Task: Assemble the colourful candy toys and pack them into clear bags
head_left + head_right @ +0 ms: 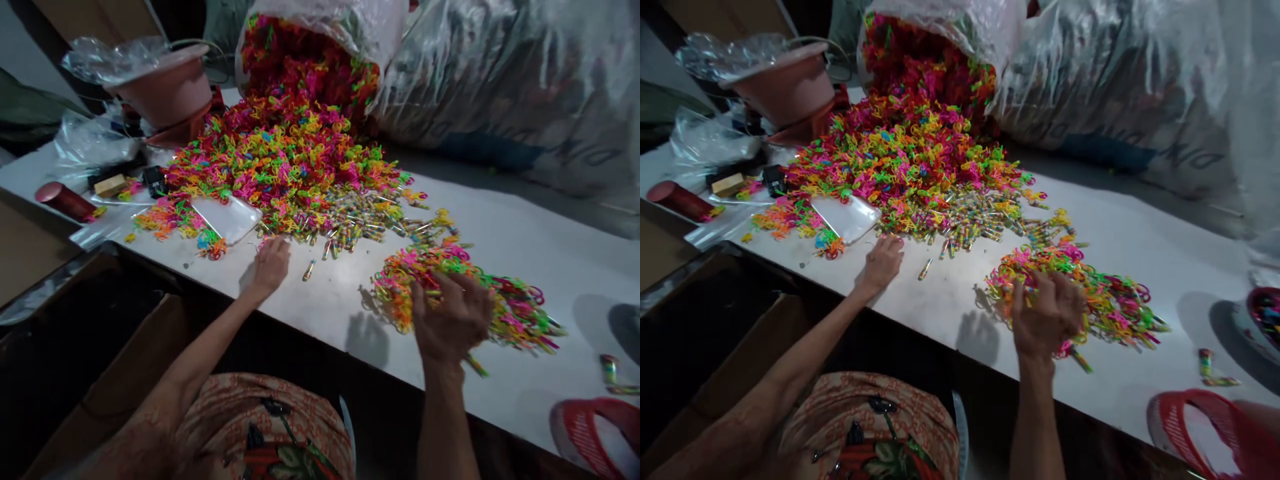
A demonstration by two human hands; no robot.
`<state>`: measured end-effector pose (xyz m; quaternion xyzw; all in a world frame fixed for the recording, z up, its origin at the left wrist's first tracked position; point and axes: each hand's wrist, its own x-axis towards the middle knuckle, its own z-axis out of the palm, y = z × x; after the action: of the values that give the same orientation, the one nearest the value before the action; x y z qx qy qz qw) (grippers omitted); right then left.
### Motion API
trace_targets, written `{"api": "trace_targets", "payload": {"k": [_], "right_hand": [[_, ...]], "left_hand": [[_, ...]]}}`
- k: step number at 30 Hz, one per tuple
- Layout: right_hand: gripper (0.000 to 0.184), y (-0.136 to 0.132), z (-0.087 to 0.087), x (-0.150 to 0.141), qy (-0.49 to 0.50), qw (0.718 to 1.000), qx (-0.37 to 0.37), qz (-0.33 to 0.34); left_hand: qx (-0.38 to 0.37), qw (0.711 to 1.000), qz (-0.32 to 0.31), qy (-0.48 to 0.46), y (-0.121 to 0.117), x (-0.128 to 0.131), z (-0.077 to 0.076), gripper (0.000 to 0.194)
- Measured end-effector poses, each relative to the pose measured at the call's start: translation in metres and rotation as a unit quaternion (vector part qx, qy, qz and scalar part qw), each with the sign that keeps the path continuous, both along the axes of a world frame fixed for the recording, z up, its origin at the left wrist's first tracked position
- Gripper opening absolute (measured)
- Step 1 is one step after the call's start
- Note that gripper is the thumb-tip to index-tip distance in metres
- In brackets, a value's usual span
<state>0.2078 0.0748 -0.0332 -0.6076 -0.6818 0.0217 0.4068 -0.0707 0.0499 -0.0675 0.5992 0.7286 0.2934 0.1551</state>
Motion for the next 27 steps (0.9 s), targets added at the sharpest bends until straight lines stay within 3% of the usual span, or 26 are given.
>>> {"api": "trace_targets", "payload": {"k": [2, 4, 6, 8, 11, 15, 17, 19, 21, 23, 25, 27], "right_hand": [[0.032, 0.006, -0.005, -0.035, -0.05, 0.99, -0.1, 0.085], [0.031, 0.007, -0.013, -0.082, -0.109, 0.946, -0.262, 0.156], [0.031, 0.007, -0.019, -0.122, -0.176, 0.909, -0.341, 0.165], [0.028, 0.005, -0.022, -0.144, -0.215, 0.892, -0.366, 0.155], [0.032, -0.002, -0.02, -0.145, -0.242, 0.891, -0.356, 0.148], [0.027, -0.002, -0.017, -0.121, -0.242, 0.892, -0.361, 0.126], [0.023, 0.001, -0.02, -0.109, -0.181, 0.901, -0.374, 0.121], [0.027, 0.004, -0.025, -0.099, -0.027, 0.912, -0.384, 0.139], [0.033, 0.001, -0.031, -0.093, 0.197, 0.885, -0.387, 0.166], [0.033, -0.005, -0.035, -0.089, 0.393, 0.818, -0.379, 0.18], [0.032, -0.013, -0.037, -0.088, 0.504, 0.76, -0.371, 0.176], [0.032, -0.02, -0.036, -0.088, 0.55, 0.727, -0.372, 0.173]], "left_hand": [[-0.028, 0.994, 0.021, 0.104, 0.012, -0.024, -0.001, 0.036], [-0.071, 0.985, 0.009, 0.158, 0.02, -0.039, -0.005, 0.038], [-0.095, 0.979, -0.007, 0.179, 0.023, -0.043, -0.008, 0.033], [-0.099, 0.978, -0.008, 0.184, 0.021, -0.039, -0.01, 0.027], [-0.097, 0.978, -0.013, 0.182, 0.011, -0.029, -0.008, 0.022], [-0.101, 0.989, -0.007, 0.105, 0.002, -0.015, -0.001, 0.019], [-0.113, 0.993, 0.03, 0.019, 0.001, -0.01, 0.001, 0.024], [-0.112, 0.983, 0.057, -0.131, 0.0, -0.004, 0.002, 0.03], [-0.094, 0.932, 0.058, -0.345, -0.005, 0.003, 0.001, 0.037], [-0.082, 0.839, 0.048, -0.536, -0.012, 0.011, 0.001, 0.042], [-0.084, 0.758, 0.053, -0.644, -0.019, 0.019, 0.002, 0.04], [-0.096, 0.715, 0.059, -0.69, -0.025, 0.027, 0.003, 0.035]]}}
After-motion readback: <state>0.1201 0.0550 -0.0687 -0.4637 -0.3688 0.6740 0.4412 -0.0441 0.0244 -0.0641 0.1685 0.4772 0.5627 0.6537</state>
